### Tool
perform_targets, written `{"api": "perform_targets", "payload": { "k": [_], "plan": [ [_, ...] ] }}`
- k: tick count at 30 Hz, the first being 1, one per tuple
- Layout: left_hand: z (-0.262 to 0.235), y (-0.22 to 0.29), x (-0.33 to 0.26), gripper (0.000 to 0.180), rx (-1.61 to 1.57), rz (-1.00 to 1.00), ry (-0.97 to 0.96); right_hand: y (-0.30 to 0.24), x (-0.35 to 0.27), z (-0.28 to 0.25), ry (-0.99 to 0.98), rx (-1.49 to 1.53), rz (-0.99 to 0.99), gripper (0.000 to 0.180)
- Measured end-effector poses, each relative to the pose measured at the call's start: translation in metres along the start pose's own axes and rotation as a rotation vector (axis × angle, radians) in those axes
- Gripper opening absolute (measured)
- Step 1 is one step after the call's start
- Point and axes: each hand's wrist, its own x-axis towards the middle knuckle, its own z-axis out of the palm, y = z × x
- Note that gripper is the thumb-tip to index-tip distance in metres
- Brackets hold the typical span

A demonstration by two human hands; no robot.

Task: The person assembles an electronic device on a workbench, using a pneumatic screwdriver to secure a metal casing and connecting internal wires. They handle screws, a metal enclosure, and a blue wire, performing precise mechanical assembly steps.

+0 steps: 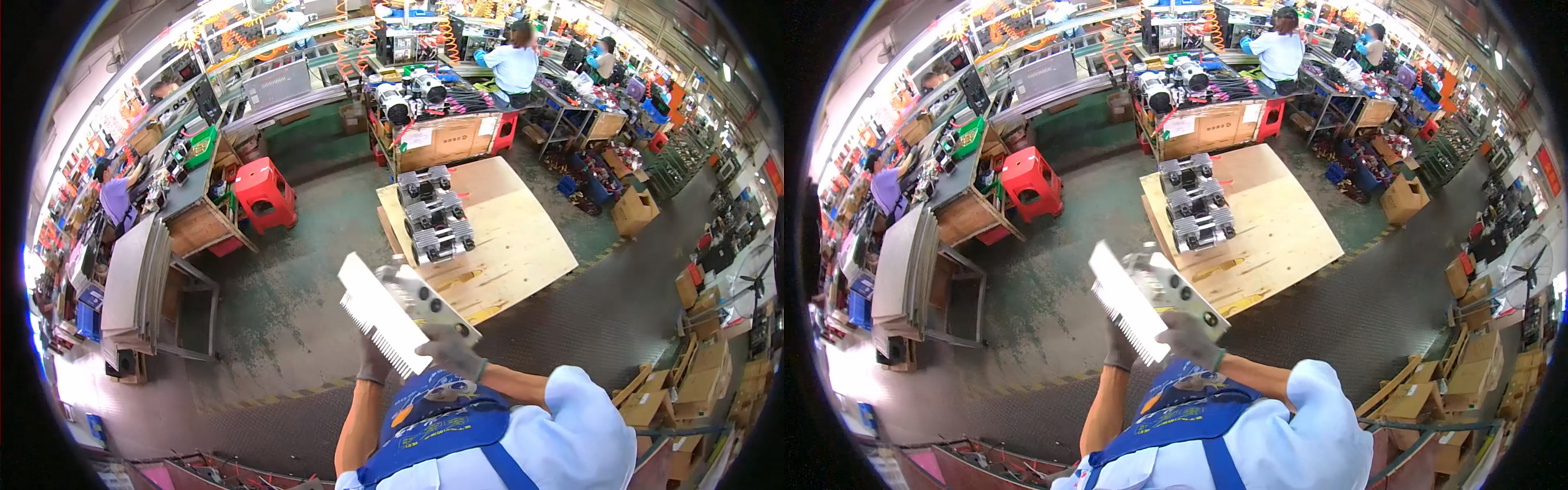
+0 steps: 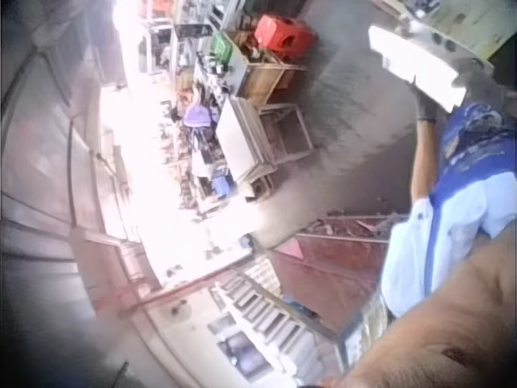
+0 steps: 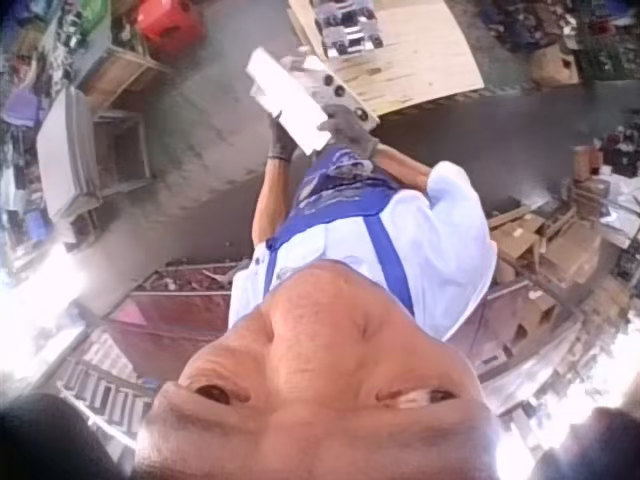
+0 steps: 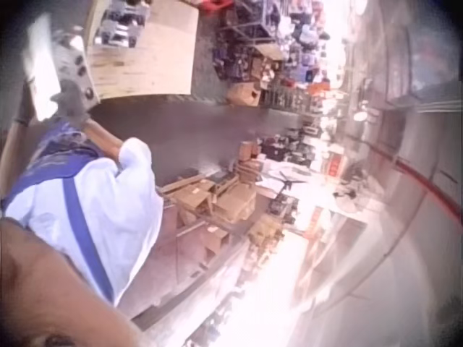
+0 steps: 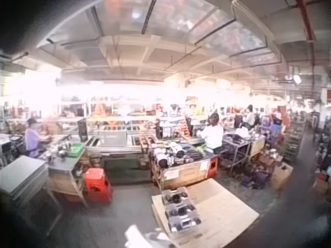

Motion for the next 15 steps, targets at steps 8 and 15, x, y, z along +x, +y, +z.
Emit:
{"api": "perform_targets", "payload": {
  "k": [8, 15],
  "plan": [
    [-0.064, 0.107, 0.094, 0.083, -0.223, 0.208, 0.185, -0.069, 0.224, 0.048, -0.250, -0.616, -0.164, 0.027],
    [-0.038, 0.160, 0.190, 0.074, -0.139, 0.109, 0.280, -0.138, 0.369, 0.025, -0.287, -0.492, -0.039, 0.032]
  ]
}}
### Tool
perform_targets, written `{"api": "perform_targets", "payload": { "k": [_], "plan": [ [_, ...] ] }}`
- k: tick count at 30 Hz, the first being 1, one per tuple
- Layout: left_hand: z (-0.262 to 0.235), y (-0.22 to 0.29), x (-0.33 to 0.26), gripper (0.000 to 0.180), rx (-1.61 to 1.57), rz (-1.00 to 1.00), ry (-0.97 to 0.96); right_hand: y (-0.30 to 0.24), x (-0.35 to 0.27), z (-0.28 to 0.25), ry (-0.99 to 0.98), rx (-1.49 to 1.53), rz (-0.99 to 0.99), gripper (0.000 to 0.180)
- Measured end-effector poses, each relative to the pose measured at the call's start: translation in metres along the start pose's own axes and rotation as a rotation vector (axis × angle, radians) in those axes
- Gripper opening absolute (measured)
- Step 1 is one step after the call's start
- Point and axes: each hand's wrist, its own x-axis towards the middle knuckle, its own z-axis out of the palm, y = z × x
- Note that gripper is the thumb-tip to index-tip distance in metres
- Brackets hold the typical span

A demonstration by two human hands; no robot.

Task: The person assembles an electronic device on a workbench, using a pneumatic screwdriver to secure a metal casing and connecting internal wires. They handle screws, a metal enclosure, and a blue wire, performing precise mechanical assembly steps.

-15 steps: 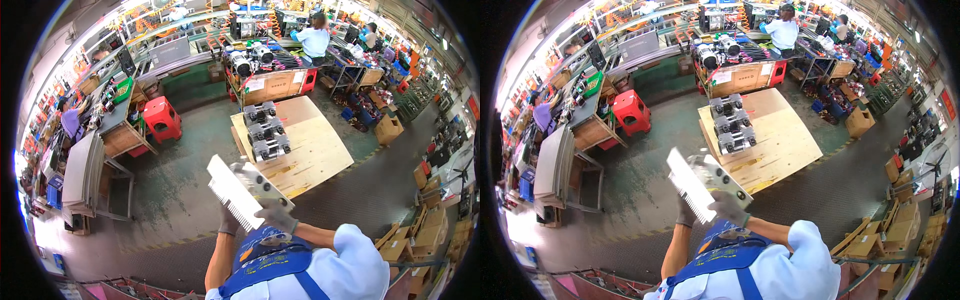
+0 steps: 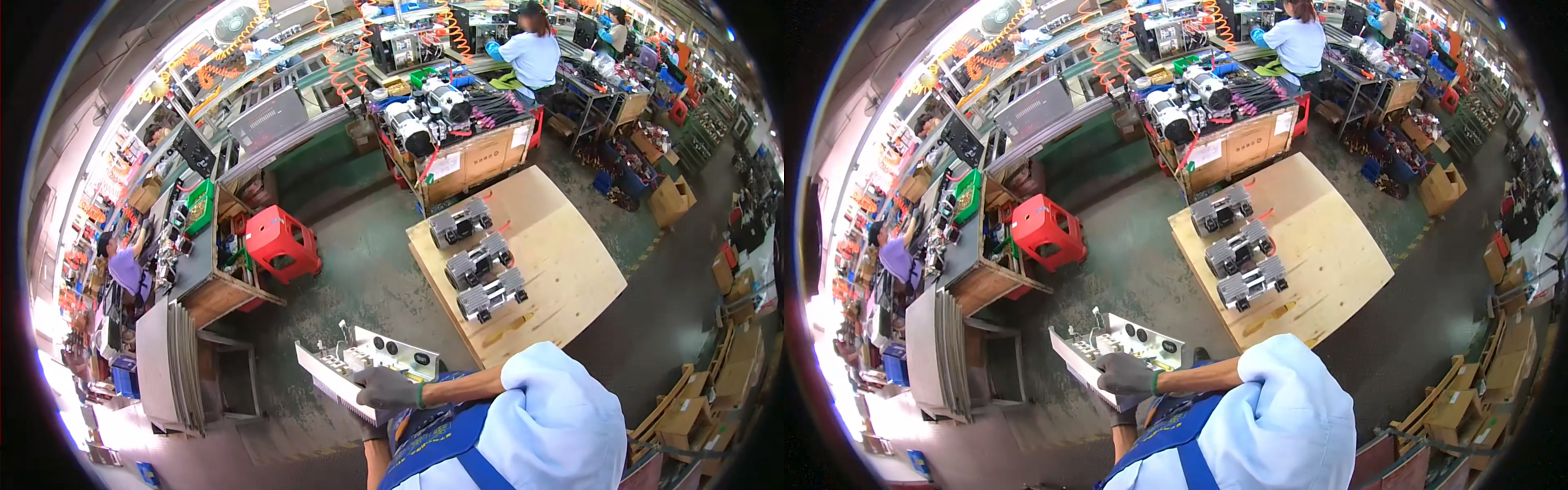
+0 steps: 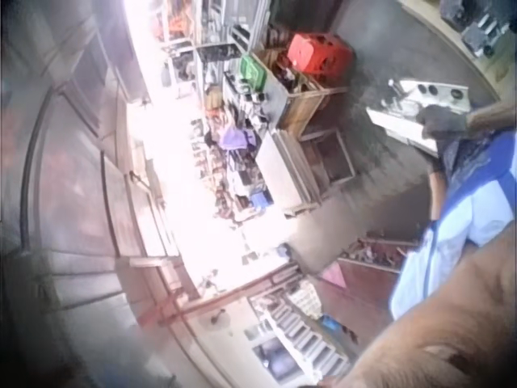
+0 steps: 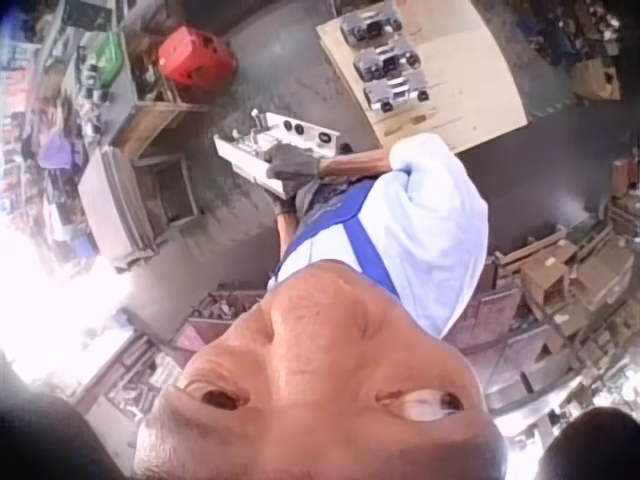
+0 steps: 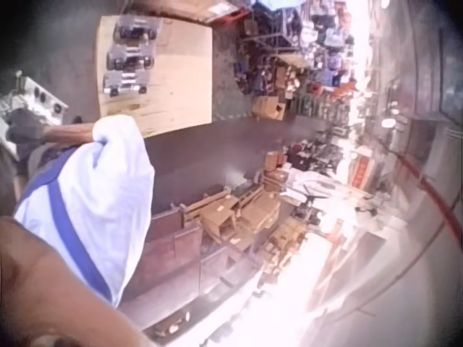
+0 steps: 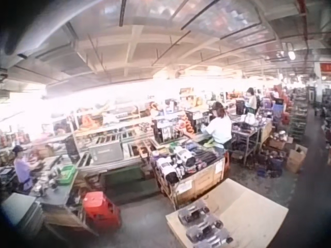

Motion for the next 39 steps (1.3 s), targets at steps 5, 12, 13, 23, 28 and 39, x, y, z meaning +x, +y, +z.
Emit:
{"api": "perform_targets", "payload": {
  "k": [5, 12, 13, 23, 28, 39],
  "plan": [
    [0.018, 0.014, 0.072, 0.074, -0.014, -0.013, 0.052, -0.013, 0.065, -0.052, 0.016, -0.157, 0.059, 0.032],
    [0.067, 0.045, 0.258, 0.074, 0.027, -0.041, 0.026, -0.025, 0.160, -0.093, -0.088, -0.234, 0.013, 0.038],
    [0.080, 0.050, 0.290, 0.074, 0.032, -0.056, 0.009, -0.032, 0.181, -0.100, -0.125, -0.208, -0.001, 0.044],
    [0.188, 0.138, 0.575, 0.073, 0.030, -0.137, -0.103, -0.077, 0.419, -0.291, 0.133, -0.220, -0.193, 0.027],
    [0.255, 0.179, 0.684, 0.073, 0.099, -0.163, -0.172, -0.103, 0.560, -0.448, 0.803, -0.408, -0.510, 0.012],
    [0.348, 0.200, 0.930, 0.072, 0.132, -0.173, -0.165, -0.003, 0.912, -0.718, -0.126, 0.029, -0.044, 0.045]
  ]
}}
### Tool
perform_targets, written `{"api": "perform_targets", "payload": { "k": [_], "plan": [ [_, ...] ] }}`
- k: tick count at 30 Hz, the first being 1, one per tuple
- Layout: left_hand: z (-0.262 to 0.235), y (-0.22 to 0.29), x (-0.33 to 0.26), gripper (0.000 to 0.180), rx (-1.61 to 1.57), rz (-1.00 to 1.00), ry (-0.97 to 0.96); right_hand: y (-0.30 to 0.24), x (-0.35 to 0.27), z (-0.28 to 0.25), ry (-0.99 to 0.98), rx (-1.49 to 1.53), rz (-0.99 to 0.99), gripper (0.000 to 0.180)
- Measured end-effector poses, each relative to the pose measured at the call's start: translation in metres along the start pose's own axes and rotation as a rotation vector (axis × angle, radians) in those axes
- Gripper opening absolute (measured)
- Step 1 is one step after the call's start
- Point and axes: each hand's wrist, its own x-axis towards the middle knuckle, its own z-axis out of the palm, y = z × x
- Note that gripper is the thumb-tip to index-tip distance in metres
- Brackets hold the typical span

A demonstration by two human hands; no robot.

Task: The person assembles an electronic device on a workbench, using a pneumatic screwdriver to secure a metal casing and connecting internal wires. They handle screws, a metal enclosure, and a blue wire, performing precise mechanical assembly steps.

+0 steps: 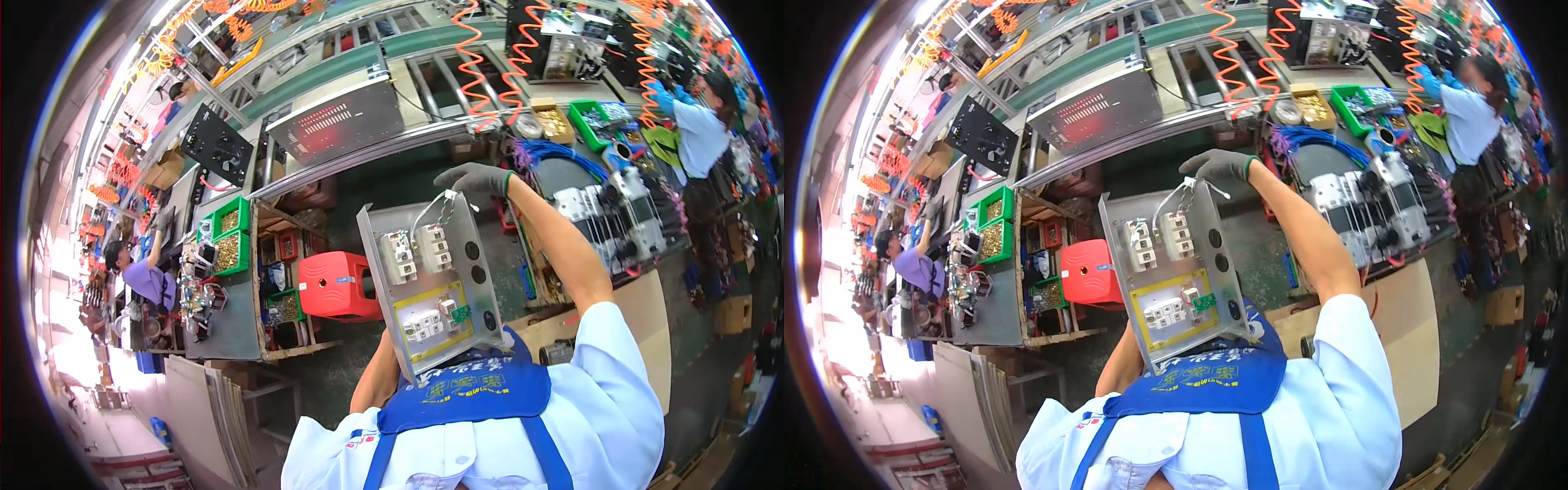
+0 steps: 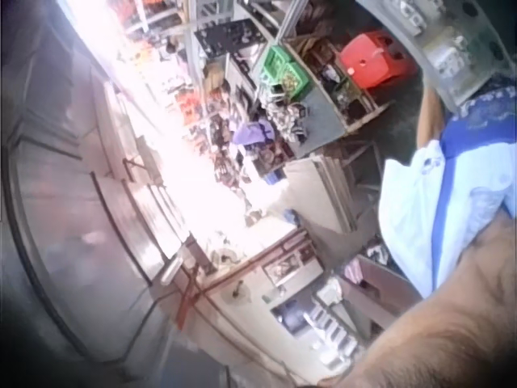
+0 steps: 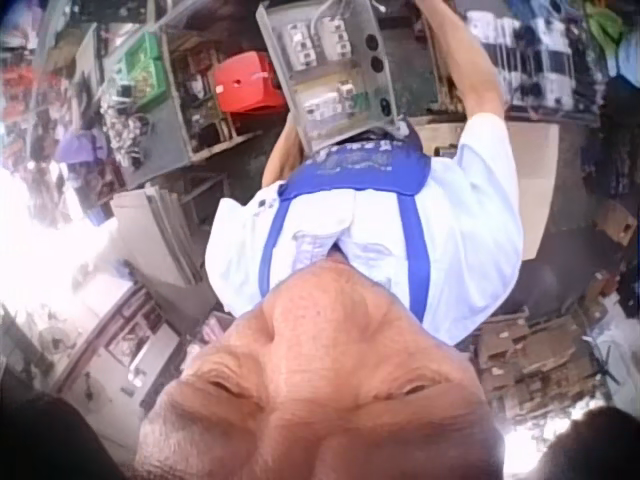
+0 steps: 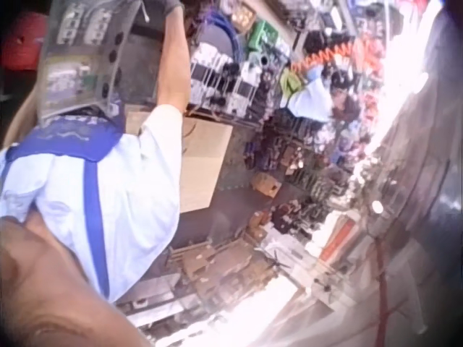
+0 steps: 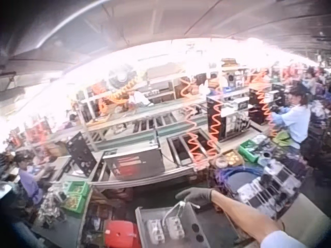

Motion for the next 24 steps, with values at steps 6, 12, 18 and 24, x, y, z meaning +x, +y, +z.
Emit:
{"api": "perform_targets", "payload": {
  "k": [6, 12, 18, 24],
  "plan": [
    [0.017, 0.062, 0.097, 0.072, -0.052, 0.100, 0.079, -0.010, 0.148, -0.088, -0.167, -0.381, -0.106, 0.032],
    [0.005, 0.137, 0.181, 0.071, -0.097, 0.228, 0.170, -0.126, 0.210, -0.099, 0.411, -0.652, -0.334, 0.021],
    [-0.028, 0.225, 0.283, 0.071, -0.123, 0.285, 0.176, -0.165, 0.267, -0.075, 0.443, -1.018, -0.145, 0.016],
    [-0.057, 0.323, 0.378, 0.071, -0.115, 0.284, 0.145, -0.213, 0.369, -0.073, 0.088, -1.099, -0.093, 0.020]
  ]
}}
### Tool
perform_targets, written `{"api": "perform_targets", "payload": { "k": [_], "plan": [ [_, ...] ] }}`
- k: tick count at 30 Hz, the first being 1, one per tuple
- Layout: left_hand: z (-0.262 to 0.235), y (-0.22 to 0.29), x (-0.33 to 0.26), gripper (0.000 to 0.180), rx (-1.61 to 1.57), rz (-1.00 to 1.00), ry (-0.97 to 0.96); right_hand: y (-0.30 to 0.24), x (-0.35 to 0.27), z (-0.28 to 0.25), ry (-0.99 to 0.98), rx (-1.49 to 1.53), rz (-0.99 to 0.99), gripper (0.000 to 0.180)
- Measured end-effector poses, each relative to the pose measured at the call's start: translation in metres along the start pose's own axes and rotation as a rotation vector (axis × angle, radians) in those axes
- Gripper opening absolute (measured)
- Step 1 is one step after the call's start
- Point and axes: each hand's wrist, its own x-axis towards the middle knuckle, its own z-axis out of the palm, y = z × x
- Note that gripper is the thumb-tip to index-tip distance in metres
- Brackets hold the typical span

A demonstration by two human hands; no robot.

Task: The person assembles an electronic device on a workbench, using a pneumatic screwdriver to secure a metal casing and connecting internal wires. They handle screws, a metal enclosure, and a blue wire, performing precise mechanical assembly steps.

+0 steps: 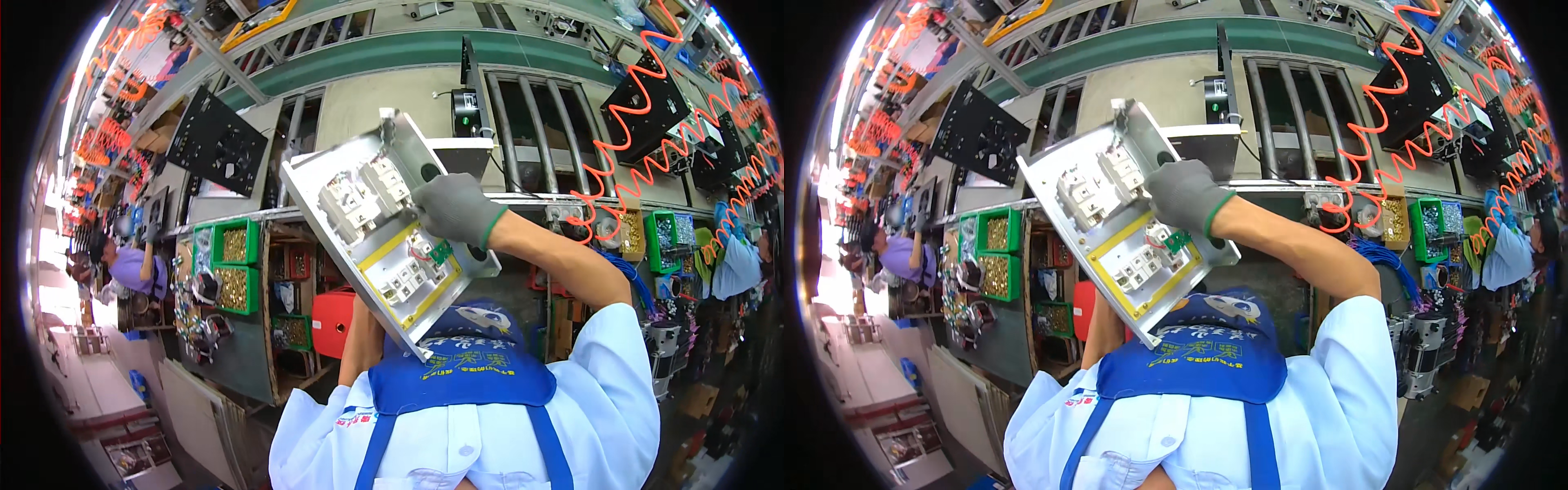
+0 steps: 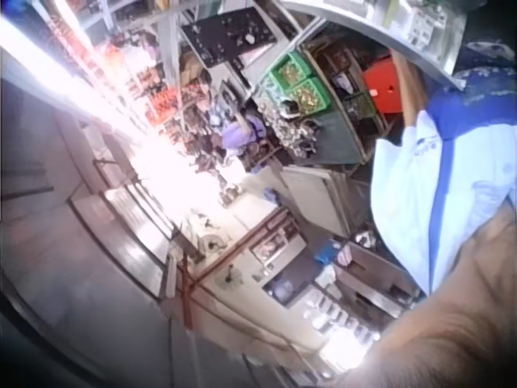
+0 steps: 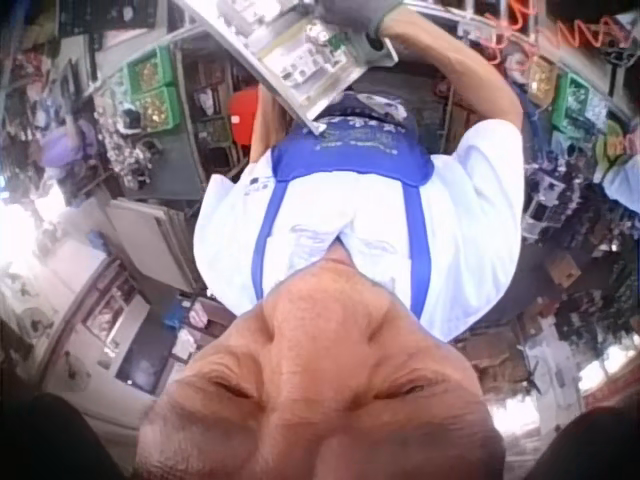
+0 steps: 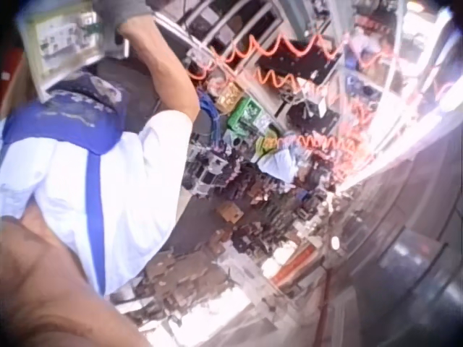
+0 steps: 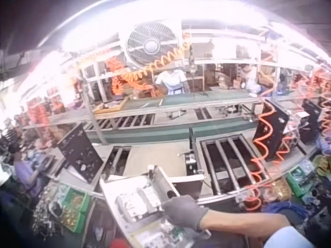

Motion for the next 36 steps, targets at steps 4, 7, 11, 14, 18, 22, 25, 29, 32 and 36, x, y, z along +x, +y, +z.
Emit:
{"api": "perform_targets", "payload": {
  "k": [4, 7, 11, 14, 18, 22, 25, 29, 32, 36],
  "plan": [
    [0.009, 0.049, 0.067, 0.071, 0.022, 0.023, -0.015, 0.014, 0.066, -0.029, 0.057, 0.077, -0.025, 0.020],
    [0.015, 0.067, 0.119, 0.070, 0.016, 0.015, -0.032, 0.029, 0.111, -0.051, 0.018, 0.051, 0.039, 0.018],
    [0.029, 0.091, 0.182, 0.070, 0.014, 0.048, -0.045, 0.053, 0.174, -0.068, 0.035, 0.011, 0.041, 0.017],
    [0.038, 0.101, 0.224, 0.070, 0.007, 0.087, -0.028, 0.087, 0.220, -0.068, 0.069, 0.099, -0.022, 0.017],
    [0.059, 0.121, 0.281, 0.070, -0.002, 0.143, -0.041, 0.121, 0.277, -0.081, -0.021, 0.239, -0.022, 0.019],
    [0.080, 0.146, 0.341, 0.070, -0.008, 0.216, -0.082, 0.145, 0.312, -0.100, 0.007, 0.303, -0.021, 0.029],
    [0.091, 0.157, 0.382, 0.069, -0.019, 0.230, -0.114, 0.163, 0.320, -0.135, 0.122, 0.607, -0.041, 0.043],
    [0.094, 0.169, 0.427, 0.069, 0.004, 0.233, -0.140, 0.146, 0.316, -0.130, 0.213, 0.843, 0.016, 0.064],
    [0.092, 0.164, 0.459, 0.069, 0.032, 0.205, -0.100, 0.125, 0.331, -0.092, 0.256, 0.595, 0.204, 0.068],
    [0.102, 0.151, 0.468, 0.072, 0.350, 0.036, 0.511, 0.155, 0.387, 0.033, 0.595, 0.761, 0.565, 0.061]
  ]
}}
